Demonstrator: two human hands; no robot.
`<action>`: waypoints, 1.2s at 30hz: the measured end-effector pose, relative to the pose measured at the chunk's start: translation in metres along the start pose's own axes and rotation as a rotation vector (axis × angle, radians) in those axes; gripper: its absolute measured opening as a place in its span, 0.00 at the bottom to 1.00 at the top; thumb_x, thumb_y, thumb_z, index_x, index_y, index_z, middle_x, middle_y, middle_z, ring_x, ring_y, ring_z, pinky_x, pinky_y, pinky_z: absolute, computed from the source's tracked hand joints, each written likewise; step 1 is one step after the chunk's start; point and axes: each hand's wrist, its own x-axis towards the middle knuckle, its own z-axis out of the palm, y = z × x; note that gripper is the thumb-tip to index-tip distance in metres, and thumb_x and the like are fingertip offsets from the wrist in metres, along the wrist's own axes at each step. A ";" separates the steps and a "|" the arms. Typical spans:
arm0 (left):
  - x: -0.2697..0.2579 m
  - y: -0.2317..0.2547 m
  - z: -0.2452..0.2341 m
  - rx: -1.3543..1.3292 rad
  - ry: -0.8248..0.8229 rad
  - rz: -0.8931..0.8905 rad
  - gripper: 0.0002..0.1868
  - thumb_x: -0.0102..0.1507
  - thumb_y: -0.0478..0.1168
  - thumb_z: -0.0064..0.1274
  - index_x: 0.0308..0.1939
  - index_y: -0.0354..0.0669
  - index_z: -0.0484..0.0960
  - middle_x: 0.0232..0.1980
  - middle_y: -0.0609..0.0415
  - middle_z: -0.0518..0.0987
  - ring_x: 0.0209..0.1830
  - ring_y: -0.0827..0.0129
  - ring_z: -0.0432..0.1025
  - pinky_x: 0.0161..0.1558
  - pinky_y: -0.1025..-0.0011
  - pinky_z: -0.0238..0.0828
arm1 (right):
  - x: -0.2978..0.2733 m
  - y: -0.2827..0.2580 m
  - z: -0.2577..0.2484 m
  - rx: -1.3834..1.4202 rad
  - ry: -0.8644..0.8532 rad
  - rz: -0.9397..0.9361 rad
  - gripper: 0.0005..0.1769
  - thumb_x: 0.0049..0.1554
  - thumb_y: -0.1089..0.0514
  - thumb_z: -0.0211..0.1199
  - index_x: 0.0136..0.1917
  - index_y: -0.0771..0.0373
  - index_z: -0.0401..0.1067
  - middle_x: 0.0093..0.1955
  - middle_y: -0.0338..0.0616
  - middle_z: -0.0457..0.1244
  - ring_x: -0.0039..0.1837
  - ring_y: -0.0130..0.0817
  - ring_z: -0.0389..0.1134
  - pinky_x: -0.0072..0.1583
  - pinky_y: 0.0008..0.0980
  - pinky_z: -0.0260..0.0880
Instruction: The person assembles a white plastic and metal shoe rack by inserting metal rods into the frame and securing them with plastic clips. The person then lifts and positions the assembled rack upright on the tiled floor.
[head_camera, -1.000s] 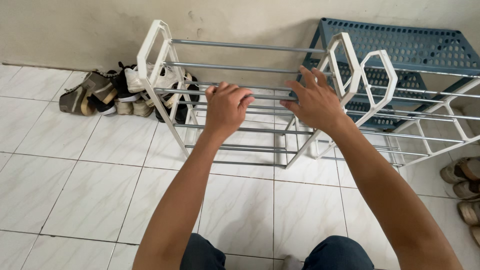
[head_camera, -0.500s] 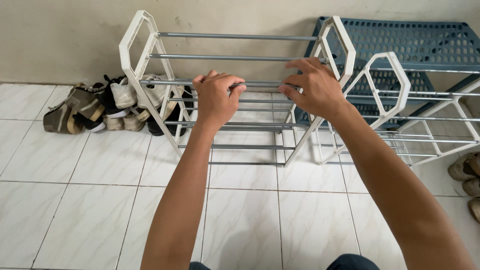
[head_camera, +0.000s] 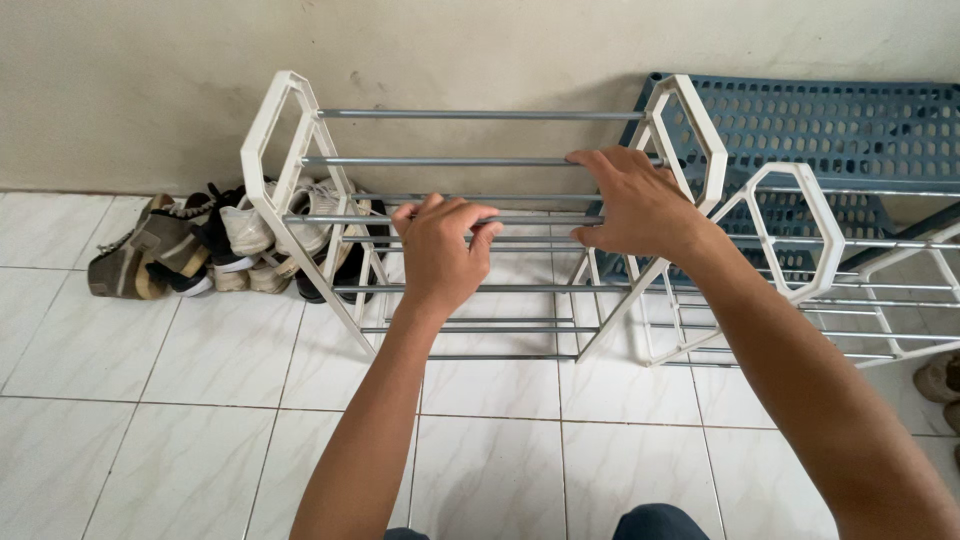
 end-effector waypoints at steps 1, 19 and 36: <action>-0.002 0.001 -0.002 0.008 -0.013 0.007 0.03 0.62 0.42 0.63 0.38 0.51 0.86 0.35 0.65 0.83 0.39 0.68 0.70 0.57 0.59 0.51 | 0.001 -0.002 -0.003 -0.004 -0.023 0.026 0.54 0.40 0.46 0.78 0.74 0.53 0.56 0.66 0.53 0.59 0.71 0.51 0.58 0.66 0.60 0.58; 0.055 -0.044 0.047 -0.022 -0.124 -0.085 0.04 0.61 0.42 0.62 0.37 0.51 0.89 0.32 0.63 0.82 0.42 0.67 0.71 0.59 0.59 0.51 | 0.056 0.030 0.000 -0.011 0.059 0.085 0.43 0.38 0.60 0.75 0.67 0.57 0.63 0.63 0.53 0.60 0.67 0.54 0.59 0.67 0.53 0.59; 0.105 -0.073 0.086 0.015 -0.118 -0.160 0.04 0.61 0.42 0.62 0.37 0.51 0.90 0.31 0.63 0.83 0.42 0.69 0.72 0.60 0.59 0.51 | 0.126 0.072 0.015 -0.064 0.198 -0.009 0.36 0.38 0.64 0.68 0.62 0.61 0.66 0.61 0.55 0.62 0.68 0.56 0.61 0.67 0.52 0.62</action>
